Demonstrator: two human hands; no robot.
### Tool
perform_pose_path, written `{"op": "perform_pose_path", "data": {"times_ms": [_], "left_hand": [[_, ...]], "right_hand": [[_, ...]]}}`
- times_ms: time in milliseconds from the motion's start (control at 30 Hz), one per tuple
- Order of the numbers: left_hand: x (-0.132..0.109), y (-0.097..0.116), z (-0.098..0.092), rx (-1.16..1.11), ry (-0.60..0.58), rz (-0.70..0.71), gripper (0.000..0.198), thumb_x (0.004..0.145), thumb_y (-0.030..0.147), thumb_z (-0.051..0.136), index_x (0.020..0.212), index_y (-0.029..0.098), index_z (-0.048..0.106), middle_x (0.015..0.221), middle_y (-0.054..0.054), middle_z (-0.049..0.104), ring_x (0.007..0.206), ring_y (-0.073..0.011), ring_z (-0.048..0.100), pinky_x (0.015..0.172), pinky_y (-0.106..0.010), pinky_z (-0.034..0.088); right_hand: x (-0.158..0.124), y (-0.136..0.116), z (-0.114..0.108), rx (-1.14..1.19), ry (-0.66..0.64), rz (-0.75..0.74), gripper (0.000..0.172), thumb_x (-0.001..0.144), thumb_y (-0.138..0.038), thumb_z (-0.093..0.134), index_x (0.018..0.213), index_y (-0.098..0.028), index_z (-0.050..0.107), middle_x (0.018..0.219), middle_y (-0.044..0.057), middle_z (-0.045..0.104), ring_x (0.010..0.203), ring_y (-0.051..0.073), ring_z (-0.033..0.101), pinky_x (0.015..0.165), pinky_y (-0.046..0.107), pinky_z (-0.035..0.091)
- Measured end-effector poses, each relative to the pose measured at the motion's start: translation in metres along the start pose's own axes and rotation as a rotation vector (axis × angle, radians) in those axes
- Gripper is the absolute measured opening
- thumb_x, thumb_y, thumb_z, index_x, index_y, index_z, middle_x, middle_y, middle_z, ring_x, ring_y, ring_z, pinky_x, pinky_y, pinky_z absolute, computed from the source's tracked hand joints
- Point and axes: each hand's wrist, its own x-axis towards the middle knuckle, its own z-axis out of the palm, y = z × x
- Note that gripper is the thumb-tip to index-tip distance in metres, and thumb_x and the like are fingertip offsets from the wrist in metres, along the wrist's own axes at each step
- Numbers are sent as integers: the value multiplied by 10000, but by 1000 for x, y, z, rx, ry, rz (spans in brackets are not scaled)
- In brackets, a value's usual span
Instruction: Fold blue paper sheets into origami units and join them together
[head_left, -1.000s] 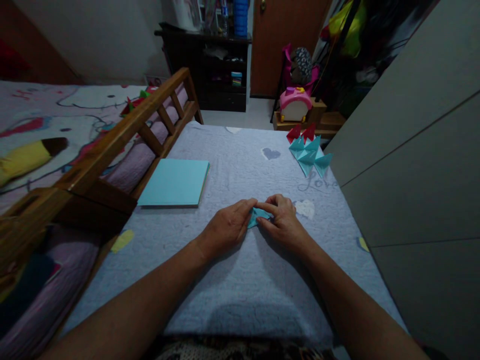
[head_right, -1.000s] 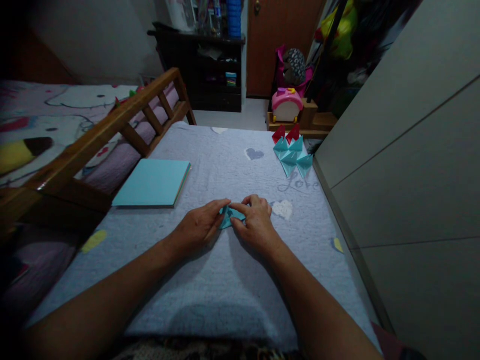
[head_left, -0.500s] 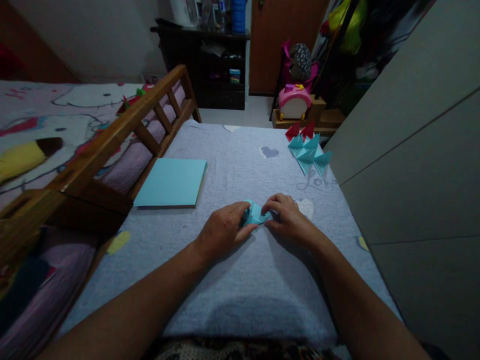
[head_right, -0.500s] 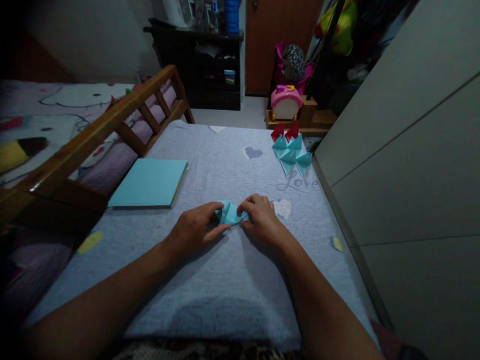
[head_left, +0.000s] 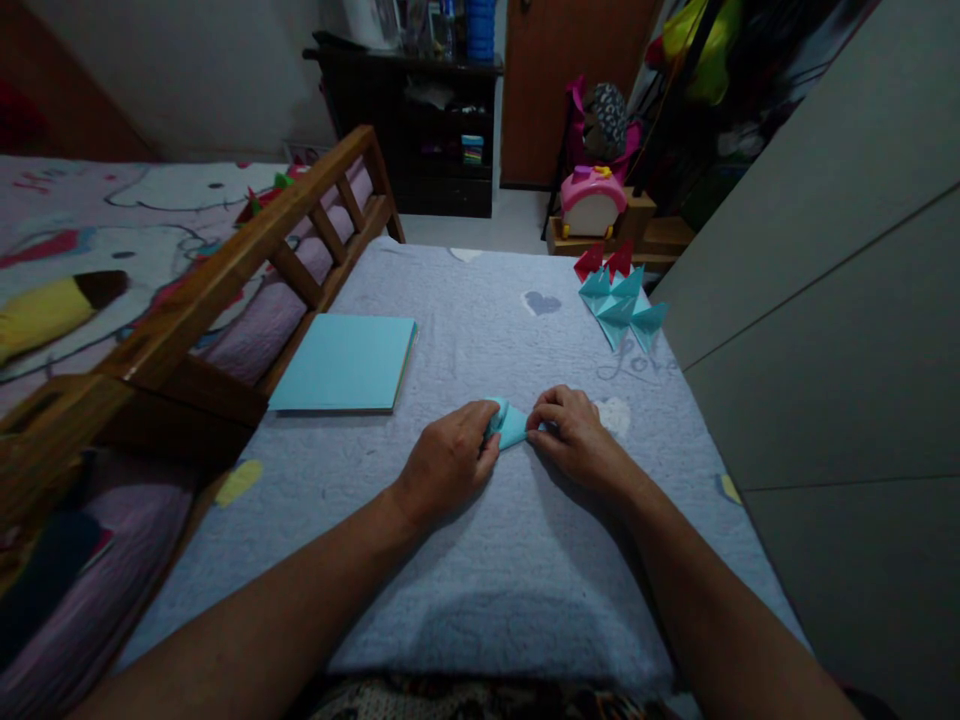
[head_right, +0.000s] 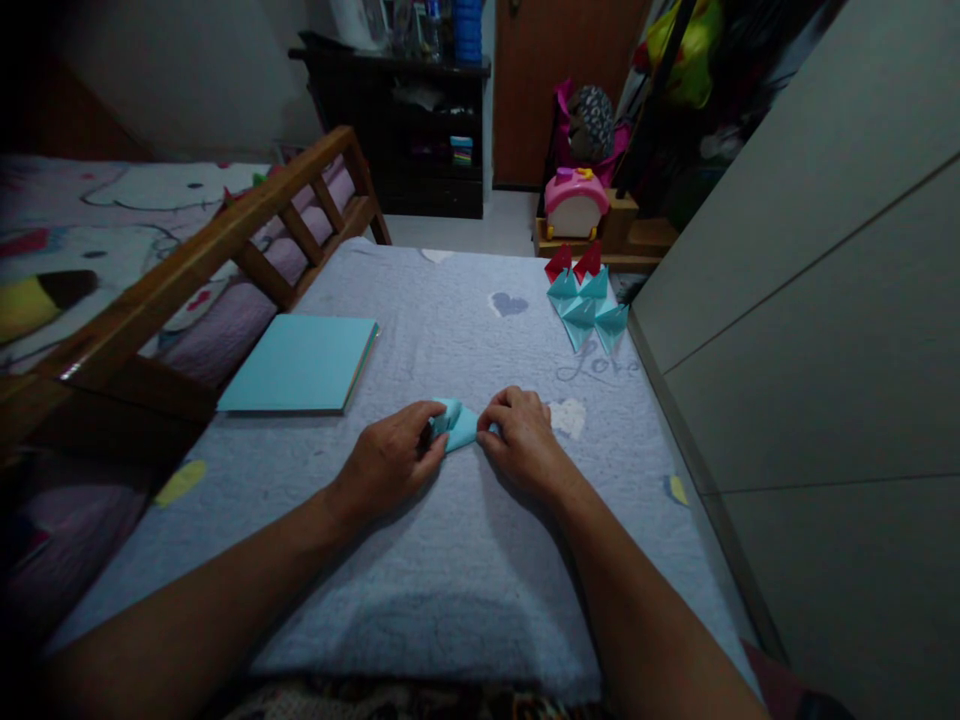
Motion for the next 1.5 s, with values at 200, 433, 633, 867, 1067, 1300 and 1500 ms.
{"op": "perform_pose_path", "data": {"times_ms": [200, 433, 633, 867, 1067, 1300, 1500], "left_hand": [[0, 2, 2, 20, -23, 16, 162, 878, 98, 541, 1019, 178, 552, 919, -59, 667, 800, -207, 652, 723, -327, 552], [-2, 3, 3, 43, -39, 37, 323, 846, 65, 539, 1148, 178, 535, 1117, -107, 644, 999, -242, 652, 873, -387, 586], [-3, 2, 7, 150, 38, 79, 509, 812, 54, 582, 1298, 193, 530, 1433, -167, 455, 1176, -303, 553, 931, -467, 587], [-3, 0, 12, 202, 76, 232, 328, 901, 101, 588, 1203, 207, 658, 1494, -145, 410, 1333, -330, 416, 1105, -520, 474], [-2, 3, 4, 269, 23, 174, 131, 883, 200, 665, 1007, 174, 696, 1530, -147, 410, 1401, -371, 349, 1144, -550, 434], [-3, 4, -1, 220, 1, 156, 52, 893, 195, 641, 891, 152, 671, 1510, -168, 426, 1431, -372, 318, 1183, -548, 389], [-3, 6, 0, 192, -11, 159, 54, 896, 188, 625, 891, 154, 667, 1489, -161, 445, 1426, -358, 336, 1182, -546, 397]], "right_hand": [[1, -4, 4, -22, 29, 37, 70, 875, -196, 652, 867, -216, 718, 1073, 77, 623, 1059, 271, 508, 909, 423, 355], [1, -7, 8, -47, 53, 57, 86, 887, -209, 633, 856, -214, 712, 1050, 77, 620, 1049, 271, 511, 898, 419, 357], [1, -8, 13, -62, 98, 69, 59, 870, -210, 657, 828, -205, 699, 1048, 84, 612, 1050, 280, 509, 889, 419, 356], [0, -9, 12, -34, 84, 86, 45, 862, -198, 674, 823, -208, 693, 1055, 83, 610, 1069, 285, 502, 906, 428, 354], [-2, -7, 8, 49, 60, 31, 80, 827, -148, 721, 838, -223, 697, 1096, 58, 620, 1101, 270, 502, 949, 435, 346], [-2, -2, 7, 49, 49, 11, 118, 826, -107, 688, 835, -223, 704, 1136, 65, 629, 1129, 276, 505, 969, 455, 361], [-1, -2, 5, 21, 32, 23, 106, 832, -106, 677, 822, -208, 702, 1143, 78, 634, 1135, 283, 508, 972, 453, 367]]}}
